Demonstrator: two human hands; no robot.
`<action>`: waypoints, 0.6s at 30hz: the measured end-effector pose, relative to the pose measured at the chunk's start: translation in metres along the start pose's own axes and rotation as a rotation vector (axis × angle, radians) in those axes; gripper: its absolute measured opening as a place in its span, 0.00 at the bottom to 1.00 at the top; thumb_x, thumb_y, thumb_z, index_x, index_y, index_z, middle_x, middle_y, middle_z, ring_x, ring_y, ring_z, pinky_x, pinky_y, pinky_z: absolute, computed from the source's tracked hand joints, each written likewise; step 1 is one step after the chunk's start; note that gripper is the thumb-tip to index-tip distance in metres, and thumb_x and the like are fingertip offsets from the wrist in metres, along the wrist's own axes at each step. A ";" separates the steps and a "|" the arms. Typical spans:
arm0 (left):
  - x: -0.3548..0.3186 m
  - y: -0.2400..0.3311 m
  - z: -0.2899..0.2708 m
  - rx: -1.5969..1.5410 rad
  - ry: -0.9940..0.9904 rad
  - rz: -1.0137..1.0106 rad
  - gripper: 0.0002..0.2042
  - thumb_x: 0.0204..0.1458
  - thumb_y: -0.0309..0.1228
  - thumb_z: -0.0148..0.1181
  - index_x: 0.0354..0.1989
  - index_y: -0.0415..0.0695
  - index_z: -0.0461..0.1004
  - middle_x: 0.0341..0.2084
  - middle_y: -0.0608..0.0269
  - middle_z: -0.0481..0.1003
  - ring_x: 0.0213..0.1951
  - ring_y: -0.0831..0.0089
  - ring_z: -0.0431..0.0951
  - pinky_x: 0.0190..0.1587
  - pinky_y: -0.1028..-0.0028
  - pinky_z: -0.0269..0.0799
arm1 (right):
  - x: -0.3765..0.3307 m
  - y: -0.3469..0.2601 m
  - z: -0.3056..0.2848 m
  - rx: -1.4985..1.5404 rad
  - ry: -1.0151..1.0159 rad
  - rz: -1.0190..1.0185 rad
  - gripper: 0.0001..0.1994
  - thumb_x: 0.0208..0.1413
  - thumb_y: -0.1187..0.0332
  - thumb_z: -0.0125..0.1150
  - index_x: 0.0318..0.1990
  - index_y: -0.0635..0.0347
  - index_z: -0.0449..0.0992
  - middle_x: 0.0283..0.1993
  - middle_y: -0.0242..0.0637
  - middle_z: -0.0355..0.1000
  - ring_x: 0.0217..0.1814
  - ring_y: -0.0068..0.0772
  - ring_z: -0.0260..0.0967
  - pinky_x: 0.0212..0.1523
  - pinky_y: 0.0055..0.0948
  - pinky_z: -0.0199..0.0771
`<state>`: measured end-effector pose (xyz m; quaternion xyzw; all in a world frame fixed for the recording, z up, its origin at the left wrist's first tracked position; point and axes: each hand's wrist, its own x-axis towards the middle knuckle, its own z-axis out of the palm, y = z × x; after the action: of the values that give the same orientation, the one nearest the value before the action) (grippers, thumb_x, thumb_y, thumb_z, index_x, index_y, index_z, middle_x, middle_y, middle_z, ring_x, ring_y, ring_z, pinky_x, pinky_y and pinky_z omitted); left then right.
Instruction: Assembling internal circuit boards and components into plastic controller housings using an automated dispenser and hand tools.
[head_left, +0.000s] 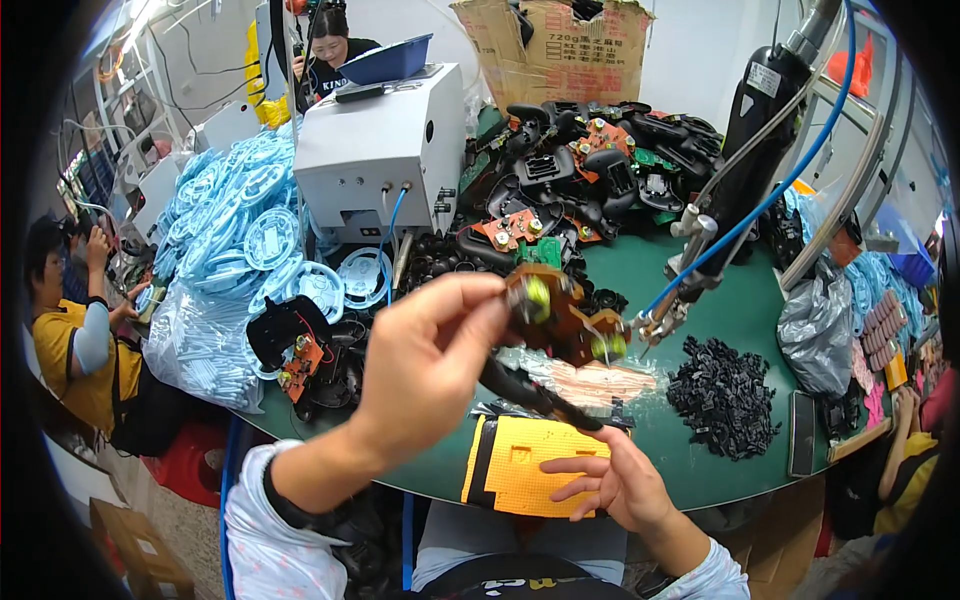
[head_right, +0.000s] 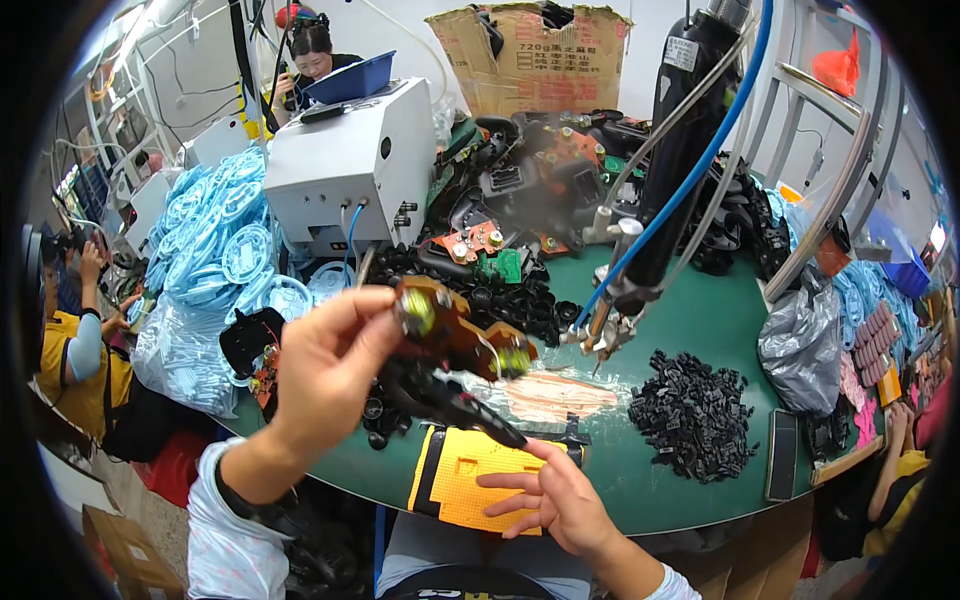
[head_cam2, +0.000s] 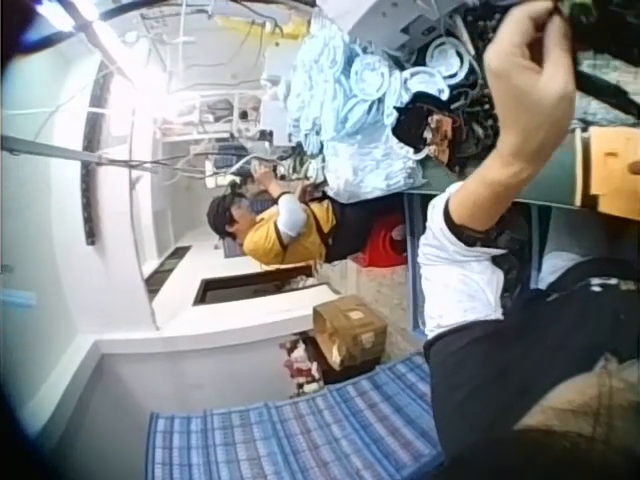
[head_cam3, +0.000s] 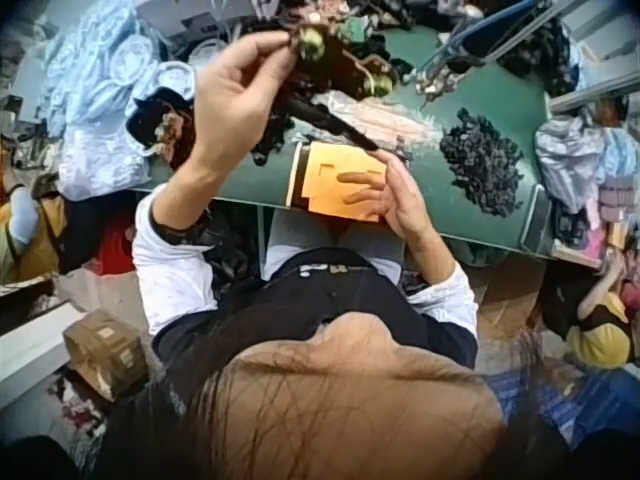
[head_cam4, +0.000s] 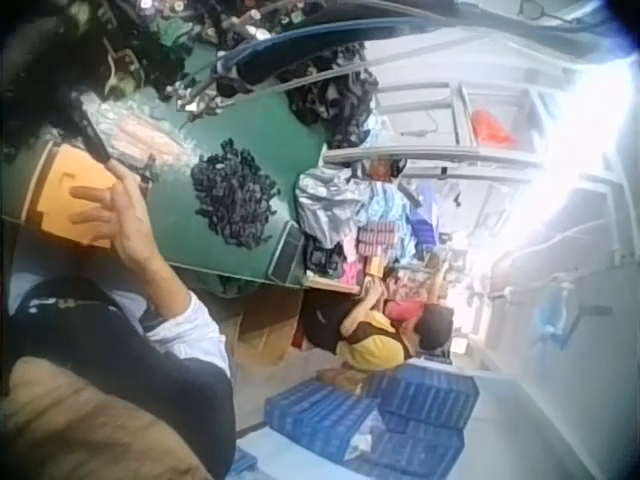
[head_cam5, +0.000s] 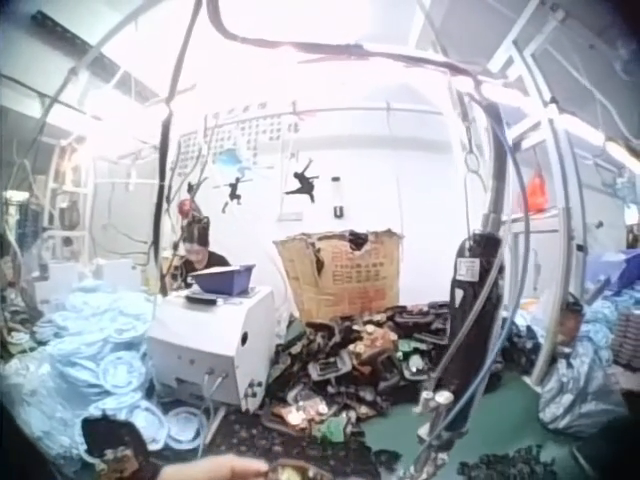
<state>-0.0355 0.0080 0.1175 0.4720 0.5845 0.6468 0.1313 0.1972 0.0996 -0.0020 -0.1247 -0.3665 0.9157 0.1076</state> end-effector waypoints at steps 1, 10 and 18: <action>-0.013 -0.002 0.001 -0.021 -0.023 -0.006 0.06 0.58 0.21 0.55 0.41 0.33 0.76 0.31 0.64 0.78 0.33 0.83 0.76 0.37 0.81 0.71 | 0.004 -0.001 0.001 0.003 -0.003 0.000 0.23 0.68 0.57 0.43 0.64 0.60 0.56 0.61 0.60 0.64 0.52 0.47 0.74 0.43 0.34 0.81; -0.101 -0.039 0.020 -0.432 -0.076 -0.351 0.09 0.59 0.20 0.54 0.46 0.31 0.74 0.40 0.59 0.79 0.40 0.78 0.79 0.46 0.79 0.74 | -0.014 0.003 -0.002 -0.165 0.275 -0.206 0.19 0.59 0.76 0.50 0.58 0.64 0.60 0.52 0.51 0.70 0.48 0.40 0.75 0.41 0.34 0.84; -0.117 -0.074 0.015 -0.487 -0.058 -0.702 0.09 0.57 0.21 0.57 0.46 0.33 0.73 0.35 0.60 0.79 0.37 0.76 0.80 0.43 0.77 0.76 | -0.043 0.024 0.010 -0.459 0.498 -0.253 0.20 0.54 0.86 0.50 0.56 0.68 0.61 0.50 0.47 0.66 0.44 0.36 0.76 0.43 0.31 0.84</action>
<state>0.0089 -0.0462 -0.0026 0.2177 0.5360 0.6683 0.4676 0.2326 0.0637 -0.0047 -0.3186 -0.5379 0.7303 0.2754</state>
